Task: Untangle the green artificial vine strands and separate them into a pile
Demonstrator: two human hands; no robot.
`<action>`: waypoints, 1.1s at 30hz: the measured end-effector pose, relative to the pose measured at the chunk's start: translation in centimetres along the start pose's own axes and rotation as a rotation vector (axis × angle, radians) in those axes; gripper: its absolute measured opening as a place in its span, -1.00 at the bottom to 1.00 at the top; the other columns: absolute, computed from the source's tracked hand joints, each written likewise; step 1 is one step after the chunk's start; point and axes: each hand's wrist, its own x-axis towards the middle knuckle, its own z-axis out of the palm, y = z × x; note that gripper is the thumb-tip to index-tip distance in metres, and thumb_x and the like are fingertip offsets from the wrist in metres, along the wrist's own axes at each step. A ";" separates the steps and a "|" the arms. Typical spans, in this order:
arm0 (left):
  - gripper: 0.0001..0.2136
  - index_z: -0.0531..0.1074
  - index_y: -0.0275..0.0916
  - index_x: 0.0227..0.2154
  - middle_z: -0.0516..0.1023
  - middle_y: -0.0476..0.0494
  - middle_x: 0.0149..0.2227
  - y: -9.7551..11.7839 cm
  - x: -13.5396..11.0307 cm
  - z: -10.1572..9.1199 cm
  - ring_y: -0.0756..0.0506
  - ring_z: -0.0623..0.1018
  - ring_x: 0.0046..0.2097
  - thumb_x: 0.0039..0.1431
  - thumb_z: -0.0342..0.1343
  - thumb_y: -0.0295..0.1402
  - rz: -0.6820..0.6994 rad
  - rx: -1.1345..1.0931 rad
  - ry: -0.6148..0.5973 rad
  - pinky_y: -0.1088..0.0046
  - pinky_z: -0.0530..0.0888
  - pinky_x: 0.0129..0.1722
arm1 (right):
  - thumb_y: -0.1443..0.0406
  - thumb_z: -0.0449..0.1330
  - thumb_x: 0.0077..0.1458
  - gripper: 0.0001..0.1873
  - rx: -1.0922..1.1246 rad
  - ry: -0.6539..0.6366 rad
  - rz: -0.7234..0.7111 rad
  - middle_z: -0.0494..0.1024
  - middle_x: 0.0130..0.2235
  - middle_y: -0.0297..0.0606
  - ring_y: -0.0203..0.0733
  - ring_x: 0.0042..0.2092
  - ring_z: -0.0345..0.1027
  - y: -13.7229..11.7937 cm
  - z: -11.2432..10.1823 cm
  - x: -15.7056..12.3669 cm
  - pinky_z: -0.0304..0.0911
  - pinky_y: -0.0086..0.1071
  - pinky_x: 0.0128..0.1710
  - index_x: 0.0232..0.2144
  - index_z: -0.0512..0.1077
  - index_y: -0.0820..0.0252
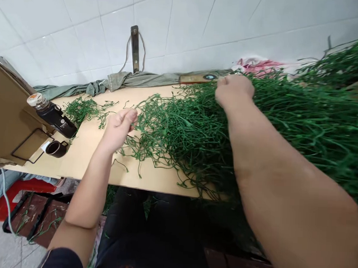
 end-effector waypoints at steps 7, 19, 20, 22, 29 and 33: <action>-0.57 0.15 -0.26 -0.71 0.10 0.08 -0.68 -1.7 1.2 -0.9 0.12 0.11 -0.61 0.04 0.07 -0.05 -0.044 0.012 -0.076 0.55 0.08 -0.61 | 0.29 0.21 -0.04 -0.57 -0.215 -0.061 0.134 0.29 0.06 0.29 0.31 0.12 0.14 -2.3 -2.2 -1.8 0.10 0.05 -0.03 -0.11 0.41 0.46; -0.53 0.11 -0.24 -0.67 0.03 0.10 -0.70 -3.4 1.4 -0.4 0.14 0.02 -0.65 0.01 0.03 0.07 -0.071 -0.027 -0.069 0.54 -0.05 -0.65 | 0.25 0.11 0.04 -0.82 0.725 -0.376 -0.422 0.34 -0.51 -0.35 -0.37 -0.47 0.16 -7.8 0.9 -7.8 0.08 -0.43 -0.41 -0.53 0.27 0.22; -0.52 0.11 -0.24 -0.67 0.02 0.11 -0.70 -3.5 1.3 -0.5 0.14 0.02 -0.65 -0.01 0.03 0.08 -0.066 -0.029 -0.074 0.54 -0.05 -0.65 | 0.27 0.11 0.04 -0.79 0.736 -0.370 -0.414 0.28 -0.57 -0.40 -0.39 -0.50 0.10 -7.8 1.4 -7.7 0.04 -0.44 -0.45 -0.57 0.23 0.22; -0.50 0.09 -0.24 -0.67 0.02 0.11 -0.69 -3.9 1.1 -0.6 0.14 0.02 -0.65 -0.03 0.03 0.11 -0.054 -0.032 -0.093 0.55 -0.04 -0.65 | 0.26 0.12 0.04 -0.74 0.751 -0.338 -0.403 0.17 -0.62 -0.44 -0.42 -0.54 0.01 -7.5 1.8 -7.4 -0.01 -0.46 -0.48 -0.61 0.21 0.21; -0.55 0.20 -0.25 -0.62 0.02 0.14 -0.72 -4.6 0.4 -0.4 0.14 0.02 -0.66 -0.03 0.05 0.09 -0.085 -0.067 -0.104 0.56 -0.04 -0.67 | 0.06 0.12 0.02 -0.65 0.903 -0.290 -0.344 0.23 -0.60 -0.40 -0.42 -0.54 -0.01 -5.9 1.7 -6.4 -0.04 -0.45 -0.49 -0.54 0.35 0.24; -0.62 0.29 -0.25 -0.53 0.02 0.16 -0.69 -4.2 0.1 0.3 0.15 0.02 -0.66 -0.05 0.12 0.02 -0.112 -0.112 -0.101 0.58 -0.02 -0.67 | 0.16 0.17 -0.03 -0.73 0.801 -0.367 -0.391 0.12 -0.65 -0.46 -0.43 -0.56 -0.07 -6.1 1.7 -6.7 -0.10 -0.45 -0.52 -0.58 0.33 0.24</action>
